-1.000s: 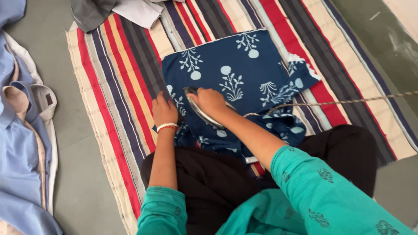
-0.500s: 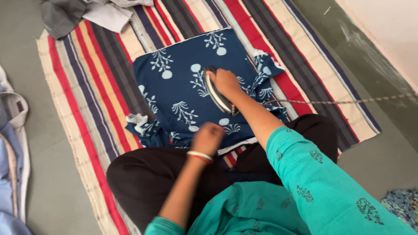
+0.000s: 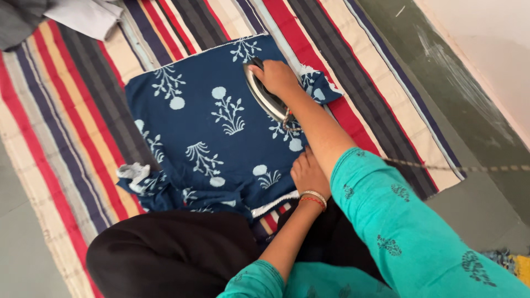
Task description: The person irons a dark blue patterned garment laid out on a striped mat. They smooth the fabric with their hands, use an electric iron to press the main body and sleeves, and flip the garment to iron the other side.
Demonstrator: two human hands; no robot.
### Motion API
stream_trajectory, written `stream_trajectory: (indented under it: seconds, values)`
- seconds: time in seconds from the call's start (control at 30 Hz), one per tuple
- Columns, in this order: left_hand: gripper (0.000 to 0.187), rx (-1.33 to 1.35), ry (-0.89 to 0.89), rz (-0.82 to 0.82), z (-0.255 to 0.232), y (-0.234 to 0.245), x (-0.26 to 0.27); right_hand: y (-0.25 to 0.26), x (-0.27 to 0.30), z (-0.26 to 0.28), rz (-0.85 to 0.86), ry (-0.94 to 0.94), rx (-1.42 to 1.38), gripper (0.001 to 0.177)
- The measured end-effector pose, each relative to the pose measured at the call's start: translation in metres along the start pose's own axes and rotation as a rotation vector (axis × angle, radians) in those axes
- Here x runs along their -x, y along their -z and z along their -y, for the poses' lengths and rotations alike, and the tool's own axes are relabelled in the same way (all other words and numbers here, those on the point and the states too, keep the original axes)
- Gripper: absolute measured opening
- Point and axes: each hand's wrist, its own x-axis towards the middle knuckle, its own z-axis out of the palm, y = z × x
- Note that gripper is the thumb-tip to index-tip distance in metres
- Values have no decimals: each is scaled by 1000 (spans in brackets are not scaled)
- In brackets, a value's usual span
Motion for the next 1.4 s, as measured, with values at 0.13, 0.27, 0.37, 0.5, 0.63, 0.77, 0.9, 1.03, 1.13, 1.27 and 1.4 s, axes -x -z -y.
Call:
stream_trajectory:
  seconds: [0.13, 0.27, 0.37, 0.5, 0.63, 0.77, 0.9, 1.03, 1.13, 1.27, 1.4]
  values:
    - [83, 79, -34, -15, -19, 5, -23, 14, -31, -5, 111, 213, 99, 69]
    - [55, 44, -198, -13, -28, 6, -42, 28, -59, -12, 161, 421, 182, 67]
    - [33, 97, -273, 243, -35, -3, -62, 33, -78, -13, 152, 466, 243, 68]
    - [32, 33, -348, 630, -43, -21, -83, 29, -92, -9, 58, 478, 243, 67]
    - [39, 98, -245, 725, -41, -29, -93, 20, -92, 2, 38, 324, 220, 68]
    - [51, 76, -75, 655, -56, -27, -88, 11, -72, 17, -91, 308, 142, 66]
    - [64, 1, 142, 503, -84, -18, -78, 1, -34, 39, 47, 210, 115, 66]
    - [78, 120, 259, 171, -95, -21, -88, -10, 10, 56, -72, 270, 32, 62]
    - [79, 247, 141, 16, -88, -43, -93, -17, 26, 70, -36, 229, 29, 62]
    - [49, 332, -83, 3, -69, -81, -93, -18, 30, 78, -59, 266, -4, 61]
    - [26, 669, -683, 470, -54, -107, -95, -19, 19, 81, -75, 285, -10, 61]
